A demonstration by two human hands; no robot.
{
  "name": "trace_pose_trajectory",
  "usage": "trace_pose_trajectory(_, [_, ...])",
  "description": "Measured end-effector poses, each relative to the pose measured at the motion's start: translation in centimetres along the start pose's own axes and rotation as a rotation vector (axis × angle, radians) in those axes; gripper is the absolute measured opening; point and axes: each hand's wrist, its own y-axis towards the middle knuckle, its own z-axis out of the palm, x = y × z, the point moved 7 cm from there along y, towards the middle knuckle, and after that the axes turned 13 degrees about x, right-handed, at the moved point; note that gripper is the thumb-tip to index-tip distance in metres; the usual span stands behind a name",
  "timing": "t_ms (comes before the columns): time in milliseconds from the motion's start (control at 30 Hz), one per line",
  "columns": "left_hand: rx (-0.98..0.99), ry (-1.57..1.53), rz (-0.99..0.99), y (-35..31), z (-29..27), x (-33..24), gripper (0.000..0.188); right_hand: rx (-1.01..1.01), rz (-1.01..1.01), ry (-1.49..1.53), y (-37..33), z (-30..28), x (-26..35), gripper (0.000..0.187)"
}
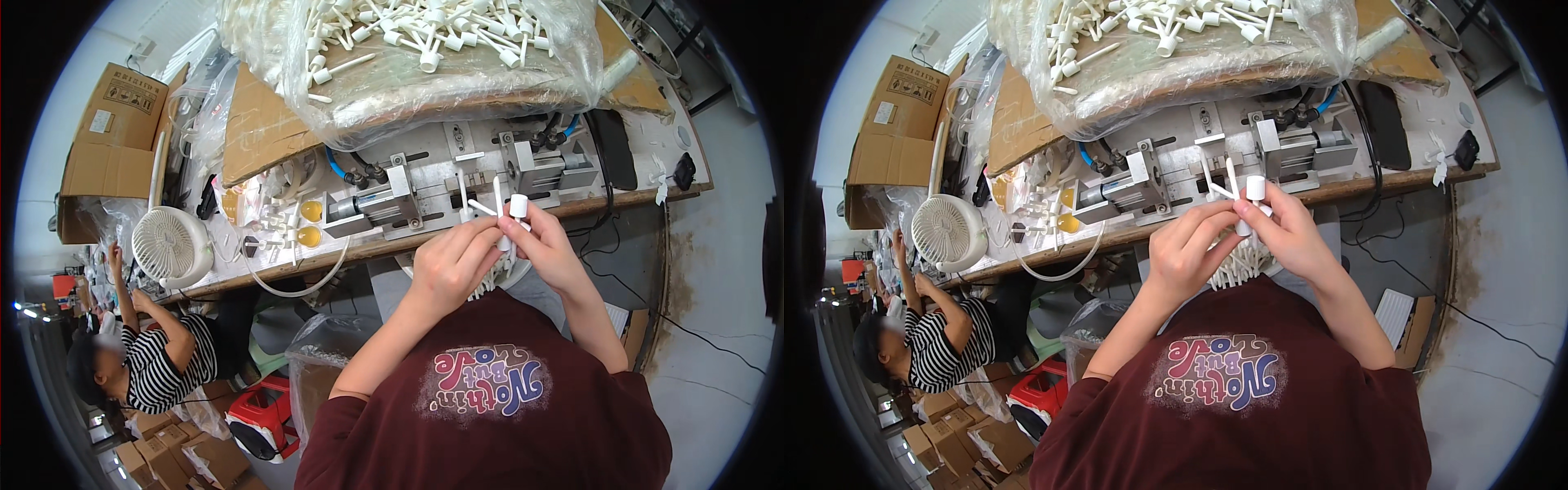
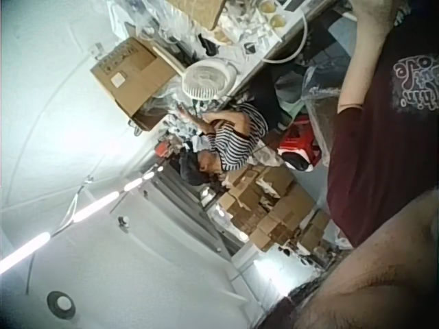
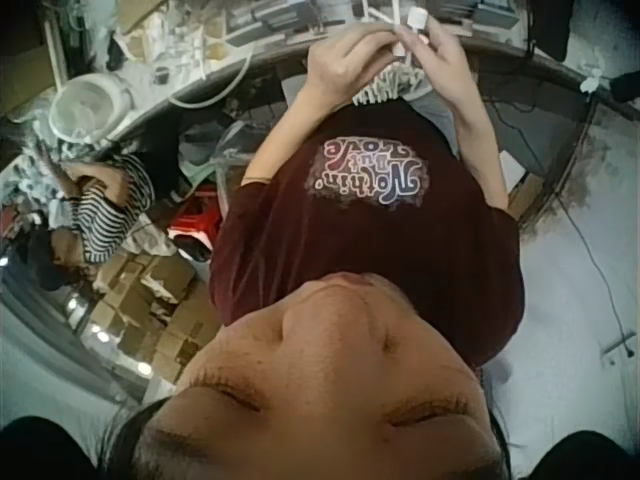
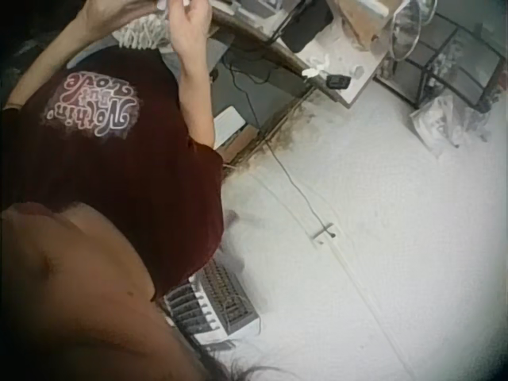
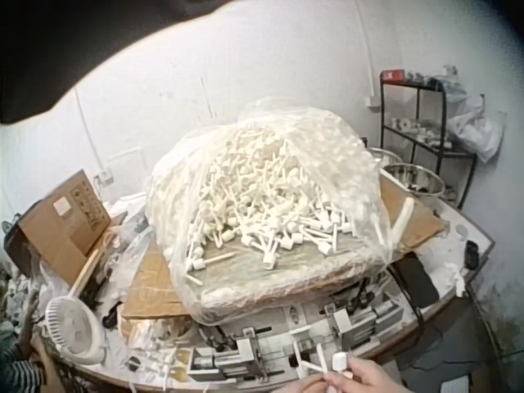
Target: Manually assembling or processing small white plastic sprayer pump components using a workbench jig.
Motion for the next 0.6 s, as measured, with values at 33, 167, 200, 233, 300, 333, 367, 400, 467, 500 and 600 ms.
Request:
trace_pose_trajectory(33, [0.002,-0.013,-0.013,-0.1,0.1,0.0,0.030,0.007,0.002,-0.004,0.1,0.1,-0.1,0.020])
trace_pose_trajectory(167, [-0.028,-0.052,-0.065,-0.8,-0.5,0.5,0.029,0.021,0.013,0.019,0.3,-0.6,-0.1,0.021])
trace_pose_trajectory(200, [-0.013,-0.066,-0.129,-1.0,-0.5,1.0,0.029,-0.013,0.003,0.039,0.2,-0.8,0.1,0.020])
trace_pose_trajectory(233, [0.001,-0.080,-0.194,-1.3,-0.3,1.6,0.029,-0.047,-0.006,0.059,0.2,-1.1,0.2,0.018])
trace_pose_trajectory(300, [0.027,-0.019,-0.235,-1.5,-0.1,2.2,0.029,-0.116,-0.026,0.099,0.0,-1.7,0.5,0.016])
trace_pose_trajectory(333, [0.039,0.057,-0.210,-1.3,-0.1,2.2,0.029,-0.112,-0.020,0.097,-0.1,-1.9,0.5,0.017])
trace_pose_trajectory(367, [0.051,0.133,-0.186,-1.2,0.1,2.2,0.029,-0.092,-0.028,0.114,-0.1,-1.7,0.6,0.017])
trace_pose_trajectory(400, [0.076,0.170,-0.190,-1.2,0.4,2.4,0.029,-0.073,-0.034,0.131,-0.3,-1.6,0.6,0.017])
trace_pose_trajectory(467, [0.107,0.285,-0.164,-1.1,1.1,2.6,0.029,-0.037,-0.053,0.147,-0.5,-1.3,0.9,0.018])
trace_pose_trajectory(500, [0.122,0.343,-0.151,-1.0,1.4,2.6,0.029,-0.019,-0.066,0.147,-0.6,-1.1,1.1,0.019])
trace_pose_trajectory(600, [0.177,0.430,-0.142,-0.6,1.7,2.9,0.027,-0.010,-0.110,0.155,-1.0,-0.8,1.8,0.022])
